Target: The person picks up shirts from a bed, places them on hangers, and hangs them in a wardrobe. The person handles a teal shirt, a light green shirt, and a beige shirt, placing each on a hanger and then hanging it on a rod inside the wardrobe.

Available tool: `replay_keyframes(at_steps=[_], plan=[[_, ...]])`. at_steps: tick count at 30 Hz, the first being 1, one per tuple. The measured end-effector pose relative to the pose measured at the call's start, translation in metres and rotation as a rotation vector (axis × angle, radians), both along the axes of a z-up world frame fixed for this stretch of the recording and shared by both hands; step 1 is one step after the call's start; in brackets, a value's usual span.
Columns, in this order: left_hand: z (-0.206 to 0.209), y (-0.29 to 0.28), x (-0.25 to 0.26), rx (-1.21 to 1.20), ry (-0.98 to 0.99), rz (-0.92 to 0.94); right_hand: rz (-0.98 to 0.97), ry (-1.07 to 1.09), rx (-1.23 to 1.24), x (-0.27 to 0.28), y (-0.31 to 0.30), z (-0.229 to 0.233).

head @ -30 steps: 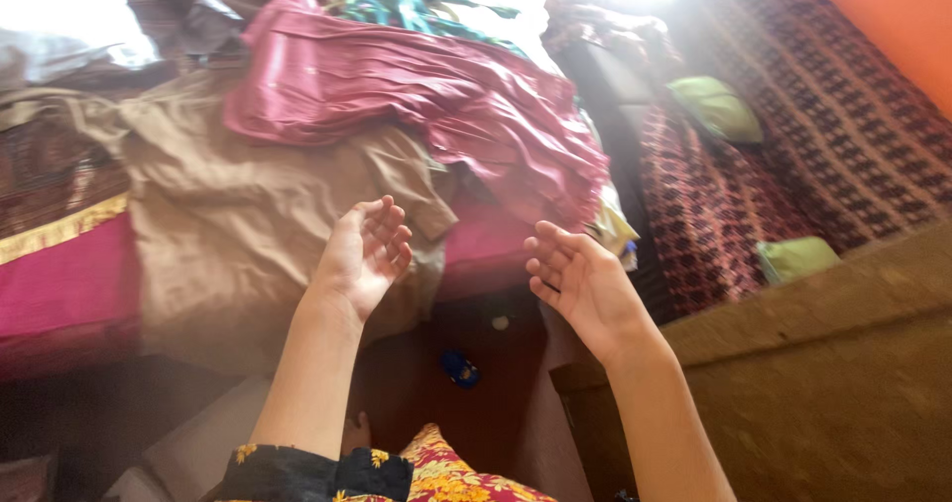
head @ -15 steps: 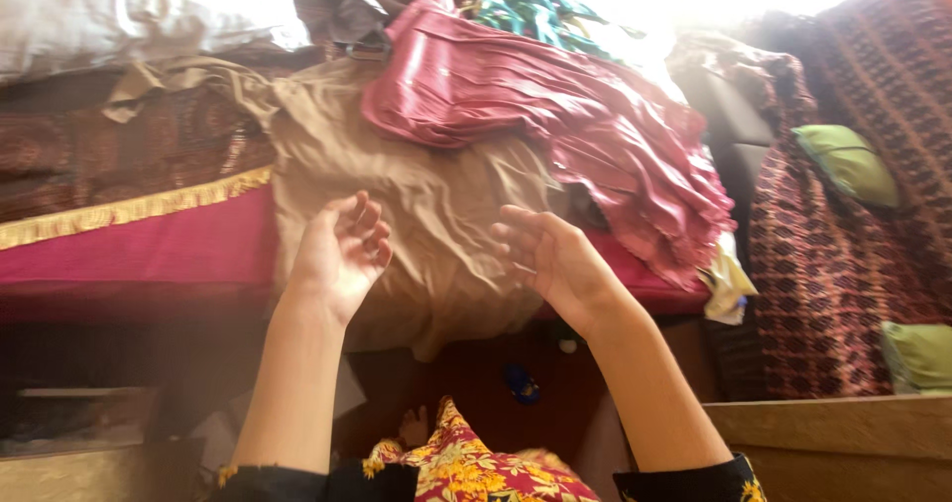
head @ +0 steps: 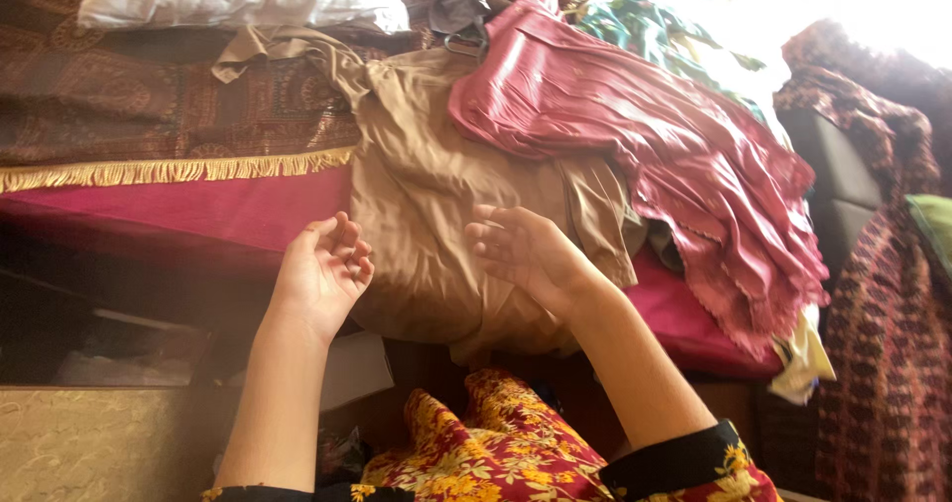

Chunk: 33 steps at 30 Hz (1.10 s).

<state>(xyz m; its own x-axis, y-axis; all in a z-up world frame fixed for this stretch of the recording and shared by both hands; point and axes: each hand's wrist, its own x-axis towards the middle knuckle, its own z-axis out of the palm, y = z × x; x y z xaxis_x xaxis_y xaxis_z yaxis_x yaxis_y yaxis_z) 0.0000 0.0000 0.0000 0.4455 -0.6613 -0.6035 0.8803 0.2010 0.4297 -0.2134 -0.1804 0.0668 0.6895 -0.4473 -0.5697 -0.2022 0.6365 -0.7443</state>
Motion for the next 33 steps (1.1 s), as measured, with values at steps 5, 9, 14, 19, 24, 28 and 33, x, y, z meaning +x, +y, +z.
replay_keyframes(at_steps=[5, 9, 14, 19, 24, 28, 33], plan=[[-0.007, -0.026, 0.013, 0.033, -0.03, 0.025, 0.084, -0.09, 0.038, 0.023, -0.056, -0.016], [-0.013, -0.063, 0.026, 0.066, -0.034, 0.073, 0.114, -0.052, 0.082, 0.041, -0.109, -0.032], [-0.018, -0.126, 0.038, 0.034, -0.046, 0.125, 0.145, 0.021, 0.094, 0.059, -0.185, -0.05], [-0.032, -0.181, 0.025, 0.081, 0.011, 0.11, 0.123, 0.044, 0.209, 0.075, -0.25, -0.091], [-0.04, -0.205, 0.02, 0.122, 0.025, 0.104, 0.093, 0.138, 0.299, 0.088, -0.3, -0.143], [-0.057, -0.217, 0.043, 0.18, 0.05, 0.106, 0.14, 0.167, 0.279, 0.112, -0.332, -0.174], [-0.1, -0.241, 0.091, 0.308, 0.053, 0.049, 0.15, 0.28, 0.19, 0.149, -0.356, -0.207]])
